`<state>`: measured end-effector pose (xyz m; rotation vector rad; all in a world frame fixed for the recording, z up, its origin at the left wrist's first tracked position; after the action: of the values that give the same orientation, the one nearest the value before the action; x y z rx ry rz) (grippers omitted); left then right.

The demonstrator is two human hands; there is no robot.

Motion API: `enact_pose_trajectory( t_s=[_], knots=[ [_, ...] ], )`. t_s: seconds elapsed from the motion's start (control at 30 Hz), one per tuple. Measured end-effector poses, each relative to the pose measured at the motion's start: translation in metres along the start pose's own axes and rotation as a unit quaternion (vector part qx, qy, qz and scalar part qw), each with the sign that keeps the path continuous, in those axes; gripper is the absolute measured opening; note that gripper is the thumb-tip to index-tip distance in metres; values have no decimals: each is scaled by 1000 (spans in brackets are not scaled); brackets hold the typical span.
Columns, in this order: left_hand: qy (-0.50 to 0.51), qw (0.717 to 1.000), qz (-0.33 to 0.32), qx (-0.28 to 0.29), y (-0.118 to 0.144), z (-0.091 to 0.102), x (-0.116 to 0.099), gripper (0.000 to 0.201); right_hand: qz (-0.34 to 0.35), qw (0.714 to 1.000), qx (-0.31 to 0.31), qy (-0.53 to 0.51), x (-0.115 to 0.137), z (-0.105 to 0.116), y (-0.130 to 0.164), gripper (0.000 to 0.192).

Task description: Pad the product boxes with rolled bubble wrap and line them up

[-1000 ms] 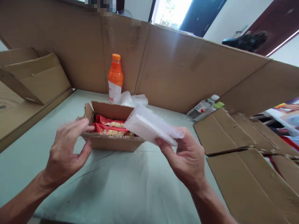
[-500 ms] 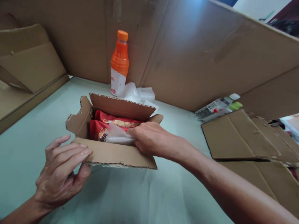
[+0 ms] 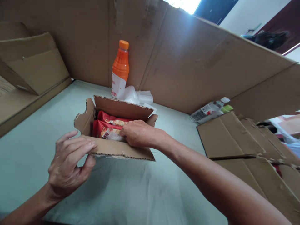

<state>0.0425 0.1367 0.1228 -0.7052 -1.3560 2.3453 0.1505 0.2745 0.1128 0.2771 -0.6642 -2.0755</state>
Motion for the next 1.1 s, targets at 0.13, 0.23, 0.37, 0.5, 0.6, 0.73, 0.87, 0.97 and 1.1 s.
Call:
enact_pose_trajectory(
  t_s=[0.13,0.23,0.37,0.5,0.6,0.73,0.87,0.97,1.1],
  knots=[
    [-10,1000,-3,-3,-2,1,-1,38,1,1000,6,-23,-1,0,5,27],
    [-25,1000,4,-10,-6,1,-2,40,8,999,11,-45,-3,-1,9,26],
    [-41,999,15,-13,-12,-1,0,40,5,998,17,-63,-6,-3,1,26],
    [-54,998,8,-5,-14,-1,0,43,5,999,19,-46,-1,0,-6,29],
    [-64,998,16,-14,-12,6,1,46,15,995,-75,-57,-3,14,14,30],
    [-58,990,113,-58,5,24,28,64,-67,907,-379,-172,-42,22,97,28],
    [79,938,337,-8,47,12,85,65,-164,788,-526,-276,-78,-51,156,22],
    [196,879,434,39,73,-14,109,70,-184,710,-582,-351,-82,-110,147,36],
    [284,834,468,76,74,-47,118,70,-127,710,-532,-444,-60,-130,81,58]
  ],
)
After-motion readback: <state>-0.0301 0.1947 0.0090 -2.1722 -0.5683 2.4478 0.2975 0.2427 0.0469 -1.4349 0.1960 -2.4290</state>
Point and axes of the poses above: each hand's wrist, its own y-axis away from the middle knuckle, its own z-axis out of the back of the hand, x = y × z, the point moved 8 cm from there along -y, towards the middle knuckle, and after that the axes turned 2 degrees about -y, right-handed, at the moved point
